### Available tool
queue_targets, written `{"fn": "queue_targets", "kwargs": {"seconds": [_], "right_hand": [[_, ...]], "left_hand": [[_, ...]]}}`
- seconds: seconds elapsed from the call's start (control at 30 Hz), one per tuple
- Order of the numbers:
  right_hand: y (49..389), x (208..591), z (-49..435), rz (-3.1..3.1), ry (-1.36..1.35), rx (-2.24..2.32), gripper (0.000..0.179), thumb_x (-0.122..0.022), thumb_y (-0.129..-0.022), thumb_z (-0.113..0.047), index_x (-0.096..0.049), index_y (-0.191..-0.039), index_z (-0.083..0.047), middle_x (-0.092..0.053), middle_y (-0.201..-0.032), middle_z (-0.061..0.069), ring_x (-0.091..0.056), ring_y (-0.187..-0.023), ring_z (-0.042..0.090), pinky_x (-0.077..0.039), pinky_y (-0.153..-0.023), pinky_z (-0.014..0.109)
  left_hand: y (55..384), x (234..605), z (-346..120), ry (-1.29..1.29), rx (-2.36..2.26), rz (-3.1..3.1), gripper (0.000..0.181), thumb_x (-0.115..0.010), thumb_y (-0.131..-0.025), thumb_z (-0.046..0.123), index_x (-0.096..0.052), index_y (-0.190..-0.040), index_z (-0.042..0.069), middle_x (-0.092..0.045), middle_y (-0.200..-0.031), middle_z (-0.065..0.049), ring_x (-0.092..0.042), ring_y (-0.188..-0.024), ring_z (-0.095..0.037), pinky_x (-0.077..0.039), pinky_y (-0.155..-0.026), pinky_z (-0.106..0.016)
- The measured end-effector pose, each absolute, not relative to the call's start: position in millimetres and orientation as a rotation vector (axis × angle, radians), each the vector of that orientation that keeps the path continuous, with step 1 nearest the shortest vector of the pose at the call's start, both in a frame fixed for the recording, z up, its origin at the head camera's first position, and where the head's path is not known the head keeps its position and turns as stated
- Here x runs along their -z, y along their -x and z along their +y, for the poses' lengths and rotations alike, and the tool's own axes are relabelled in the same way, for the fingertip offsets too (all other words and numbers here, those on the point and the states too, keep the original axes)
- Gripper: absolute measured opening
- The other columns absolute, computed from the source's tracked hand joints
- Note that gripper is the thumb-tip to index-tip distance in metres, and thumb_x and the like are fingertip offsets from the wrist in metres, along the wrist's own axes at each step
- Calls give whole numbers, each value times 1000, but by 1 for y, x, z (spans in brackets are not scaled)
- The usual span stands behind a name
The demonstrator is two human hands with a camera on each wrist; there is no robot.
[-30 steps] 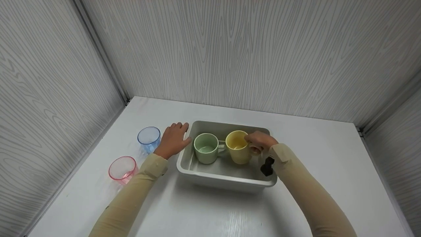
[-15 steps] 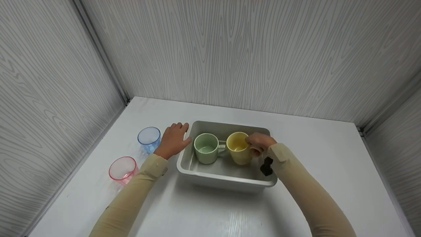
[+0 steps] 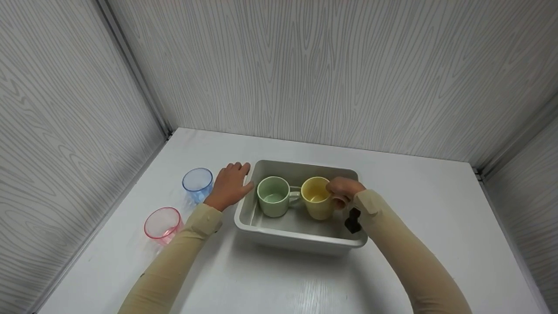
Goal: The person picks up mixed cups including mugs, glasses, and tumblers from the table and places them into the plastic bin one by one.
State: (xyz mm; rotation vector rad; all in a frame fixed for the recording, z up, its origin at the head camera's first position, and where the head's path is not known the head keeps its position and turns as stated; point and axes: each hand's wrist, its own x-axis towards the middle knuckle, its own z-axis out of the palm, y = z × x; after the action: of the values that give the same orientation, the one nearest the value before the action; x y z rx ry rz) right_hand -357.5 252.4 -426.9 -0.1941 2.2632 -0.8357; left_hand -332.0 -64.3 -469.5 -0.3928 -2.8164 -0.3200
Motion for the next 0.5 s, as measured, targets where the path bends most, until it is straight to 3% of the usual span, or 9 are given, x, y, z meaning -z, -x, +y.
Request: {"fn": "queue_targets", "kwargs": {"seconds": [0.33,0.5], "right_hand": [[358,431,253,2296,250,770,29,-38,-83,-7,-48,-56,-5,-46,-52,0,-41,-48,9,-34,-48,23],[359,433,254,2280,264,777,31,-37,-81,-5,-44,-51,-8,-44,-51,0,-36,-46,7,-29,-47,22]], "left_hand": [[332,470,-64,393,332,-2829,45,-60,-85,36,-54,-120,8,-60,-105,-16,-55,-100,-32,-44,-84,-45],[332,470,-65,405,362,-2821,43,-58,-86,34,-54,-119,7,-60,-104,-16,-55,-98,-33,-44,-83,-46]]}}
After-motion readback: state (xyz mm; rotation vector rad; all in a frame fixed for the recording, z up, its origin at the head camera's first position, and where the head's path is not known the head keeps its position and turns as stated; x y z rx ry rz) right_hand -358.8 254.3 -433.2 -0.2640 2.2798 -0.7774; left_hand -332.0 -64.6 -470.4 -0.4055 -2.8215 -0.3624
